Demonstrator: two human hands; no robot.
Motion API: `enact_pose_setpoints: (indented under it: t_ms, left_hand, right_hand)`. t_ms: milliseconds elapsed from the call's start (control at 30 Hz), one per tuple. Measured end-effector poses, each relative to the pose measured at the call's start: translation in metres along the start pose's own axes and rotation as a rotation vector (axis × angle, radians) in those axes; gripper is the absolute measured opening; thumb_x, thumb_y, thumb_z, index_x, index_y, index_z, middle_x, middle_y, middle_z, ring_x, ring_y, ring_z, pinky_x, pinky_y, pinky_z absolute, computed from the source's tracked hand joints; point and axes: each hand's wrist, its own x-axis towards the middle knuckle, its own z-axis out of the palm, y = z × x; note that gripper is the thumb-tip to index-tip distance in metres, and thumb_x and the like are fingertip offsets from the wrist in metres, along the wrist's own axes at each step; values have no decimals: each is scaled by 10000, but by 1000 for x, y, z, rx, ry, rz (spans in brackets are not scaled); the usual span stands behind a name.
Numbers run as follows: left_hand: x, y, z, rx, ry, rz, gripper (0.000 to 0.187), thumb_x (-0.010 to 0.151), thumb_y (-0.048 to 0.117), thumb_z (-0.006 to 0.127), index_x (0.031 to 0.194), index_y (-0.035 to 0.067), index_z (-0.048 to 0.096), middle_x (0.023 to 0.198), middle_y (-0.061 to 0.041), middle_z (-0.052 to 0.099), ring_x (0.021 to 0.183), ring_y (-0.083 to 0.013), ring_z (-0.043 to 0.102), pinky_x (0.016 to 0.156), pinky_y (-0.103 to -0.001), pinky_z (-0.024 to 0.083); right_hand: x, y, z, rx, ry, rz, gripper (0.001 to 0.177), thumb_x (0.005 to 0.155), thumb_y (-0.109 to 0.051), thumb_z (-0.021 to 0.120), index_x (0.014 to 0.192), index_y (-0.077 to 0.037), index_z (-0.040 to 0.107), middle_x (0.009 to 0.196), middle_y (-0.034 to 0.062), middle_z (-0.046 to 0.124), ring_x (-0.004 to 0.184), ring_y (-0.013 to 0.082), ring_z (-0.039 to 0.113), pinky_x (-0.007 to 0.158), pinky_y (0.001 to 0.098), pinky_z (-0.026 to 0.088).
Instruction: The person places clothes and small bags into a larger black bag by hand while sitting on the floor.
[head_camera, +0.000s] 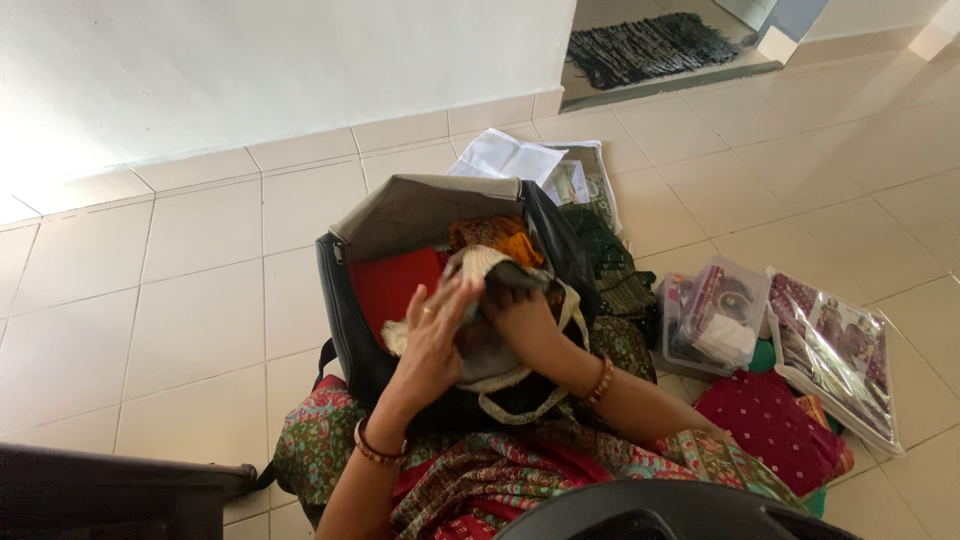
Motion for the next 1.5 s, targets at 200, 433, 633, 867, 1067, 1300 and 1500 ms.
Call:
enact_pose_setpoints:
  t_ms: [200, 433, 633, 867, 1067, 1300, 1500]
  left_hand:
    - [8, -21, -4, 233, 236, -24, 568, 776, -73, 681, 1222, 279, 674, 1624, -12, 405, 1539, -261, 324, 1319, -523, 113]
    - [-9, -36, 21, 670, 7, -246, 302, 773, 81, 744, 1011, 252, 816, 1633, -67, 342, 1529, -321, 248, 1227, -644, 60]
    - [-22, -32, -1, 791, -227, -450, 567, 819, 173, 728, 1366, 138, 584, 1654, -68, 193, 1517, -367, 224, 1157, -717, 130]
    - [-18, -23, -18, 484, -205, -558, 865, 781, -86, 645, 1574, 93, 350, 1682, -5, 144, 1435, -382, 353, 776, -402, 633]
    - [-20, -29, -12, 283, -158, -479, 866, 728, -163, 570, 1534, 90, 383, 1682, -6, 155, 1477, -392, 299, 848, -379, 630]
    - [-25, -29, -13, 260, -150, -446, 880, 710, -166, 570, 1533, 84, 383, 1681, -28, 166, 1502, -392, 250, 902, -401, 603]
    - [-28, -25, -20, 252, -194, -463, 903, 693, -176, 562, 1529, 109, 376, 1685, -10, 153, 1548, -365, 152, 911, -388, 600]
  right_hand:
    - [37, -1, 51, 186, -362, -86, 396, 881, -268, 646, 1222, -75, 700, 1162, 168, 709, 1001, 297, 699, 864, 463, 549]
    - [77, -11, 114, 98, -740, -157, 264, 1033, -165, 551, 1197, -85, 743, 1245, 118, 735, 1066, 255, 723, 876, 395, 591]
    - [87, -35, 121, 112, -81, -224, 407, 903, -176, 616, 1295, -76, 652, 1302, 151, 681, 1117, 290, 667, 851, 418, 556]
    - [83, -35, 102, 704, -694, -376, 423, 1011, -244, 552, 1405, -91, 568, 1407, 119, 614, 1192, 274, 632, 1055, 388, 492]
    - [72, -31, 105, 952, -499, -420, 515, 1017, -249, 548, 1491, -60, 479, 1514, 158, 502, 1330, 290, 518, 1136, 413, 409]
    - [72, -34, 97, 929, -538, -431, 510, 1015, -264, 546, 1485, -76, 490, 1499, 151, 516, 1320, 294, 526, 1127, 420, 413]
    - [84, -18, 99, 957, -604, -420, 506, 1013, -277, 544, 1481, -90, 500, 1486, 146, 528, 1312, 298, 532, 1120, 426, 417]
